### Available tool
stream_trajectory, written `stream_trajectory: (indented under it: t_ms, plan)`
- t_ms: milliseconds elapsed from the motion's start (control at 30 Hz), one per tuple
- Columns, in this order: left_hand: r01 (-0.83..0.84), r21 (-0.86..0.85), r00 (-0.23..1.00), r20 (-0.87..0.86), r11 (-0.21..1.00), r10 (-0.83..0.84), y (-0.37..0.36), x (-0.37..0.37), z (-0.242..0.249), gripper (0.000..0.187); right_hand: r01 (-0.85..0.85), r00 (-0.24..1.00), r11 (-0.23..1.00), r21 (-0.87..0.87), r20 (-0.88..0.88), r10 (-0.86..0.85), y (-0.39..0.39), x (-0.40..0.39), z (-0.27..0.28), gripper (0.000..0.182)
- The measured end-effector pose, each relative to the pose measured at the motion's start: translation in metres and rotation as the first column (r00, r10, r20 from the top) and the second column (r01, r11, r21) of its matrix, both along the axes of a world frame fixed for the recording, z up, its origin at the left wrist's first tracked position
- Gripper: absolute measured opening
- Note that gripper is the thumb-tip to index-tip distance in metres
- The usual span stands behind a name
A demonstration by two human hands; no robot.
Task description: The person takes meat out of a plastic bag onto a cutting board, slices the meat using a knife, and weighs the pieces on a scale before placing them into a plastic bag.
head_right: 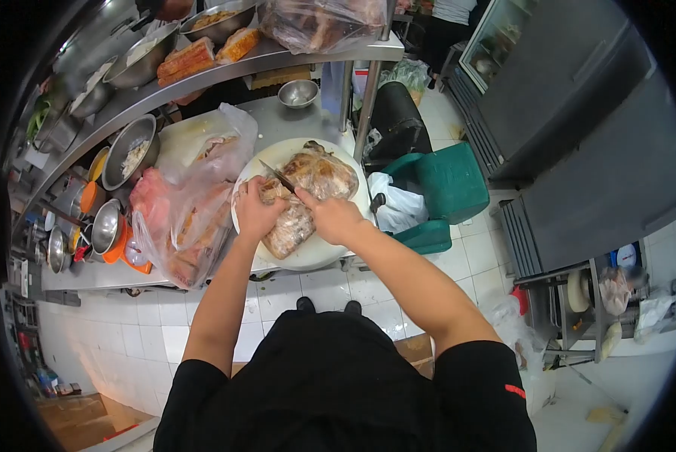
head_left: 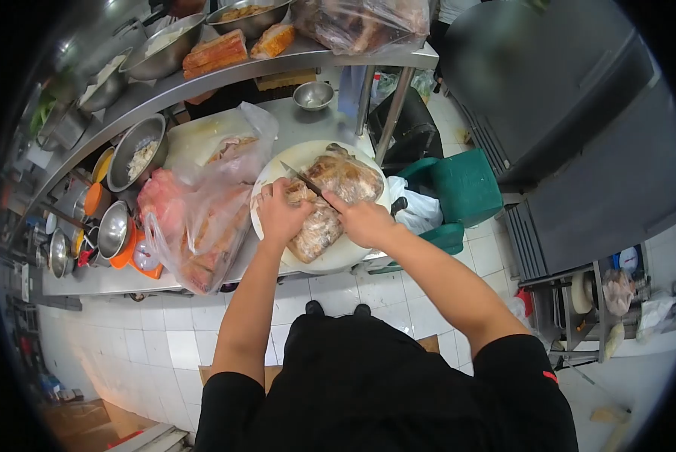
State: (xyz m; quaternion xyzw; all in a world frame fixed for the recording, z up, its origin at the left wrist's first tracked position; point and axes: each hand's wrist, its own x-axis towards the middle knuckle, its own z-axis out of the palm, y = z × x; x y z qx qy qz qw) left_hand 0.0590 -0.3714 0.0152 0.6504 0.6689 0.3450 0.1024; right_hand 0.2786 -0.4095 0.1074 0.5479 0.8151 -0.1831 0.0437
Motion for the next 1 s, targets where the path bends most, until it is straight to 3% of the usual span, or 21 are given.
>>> stream_trajectory:
  t_ms: [100, 267, 467, 600, 733, 800, 833, 900, 1000]
  plan:
    - [-0.018, -0.063, 0.999, 0.034, 0.998, 0.02, -0.006, -0.004, 0.002, 0.07, -0.087, 0.99, 0.993, -0.083, 0.106, 0.096, -0.037, 0.038, 0.039, 0.082]
    - [-0.092, -0.075, 0.995, 0.025, 0.993, 0.094, -0.019, -0.006, 0.006, 0.072, -0.056, 0.984, 0.99, -0.128, 0.159, 0.077, -0.084, 0.095, 0.04, 0.079]
    - [-0.209, -0.094, 0.977, 0.03, 0.973, 0.213, -0.036, -0.002, 0.009, 0.071, -0.181, 0.98, 0.978, 0.107, 0.107, 0.17, -0.037, 0.105, 0.006, 0.075]
    - [-0.418, -0.063, 0.908, 0.012, 0.906, 0.419, -0.055, 0.002, -0.003, 0.071, -0.223, 0.973, 0.961, 0.165, 0.092, 0.21, 0.033, 0.095, -0.021, 0.073]
    - [-0.464, -0.089, 0.878, 0.083, 0.881, 0.471, -0.067, -0.003, -0.016, 0.081, -0.316, 0.949, 0.927, 0.204, 0.083, 0.305, 0.079, 0.105, -0.015, 0.071]
    - [-0.274, 0.132, 0.956, 0.146, 0.953, 0.255, -0.072, -0.021, -0.024, 0.111, -0.357, 0.933, 0.913, 0.196, 0.121, 0.338, 0.089, 0.107, -0.013, 0.072]
    - [-0.279, 0.135, 0.955, 0.144, 0.951, 0.26, -0.076, -0.031, -0.013, 0.111, -0.361, 0.932, 0.911, 0.199, 0.119, 0.344, 0.091, 0.105, -0.009, 0.072]
    - [0.221, 0.051, 0.975, 0.002, 0.974, -0.222, -0.089, -0.048, 0.004, 0.141, -0.334, 0.94, 0.927, 0.168, 0.137, 0.314, 0.091, 0.102, -0.009, 0.068]
    - [0.288, -0.07, 0.955, -0.049, 0.955, -0.292, -0.085, -0.047, 0.012, 0.155, -0.315, 0.949, 0.92, 0.234, 0.069, 0.307, 0.088, 0.093, -0.011, 0.065]
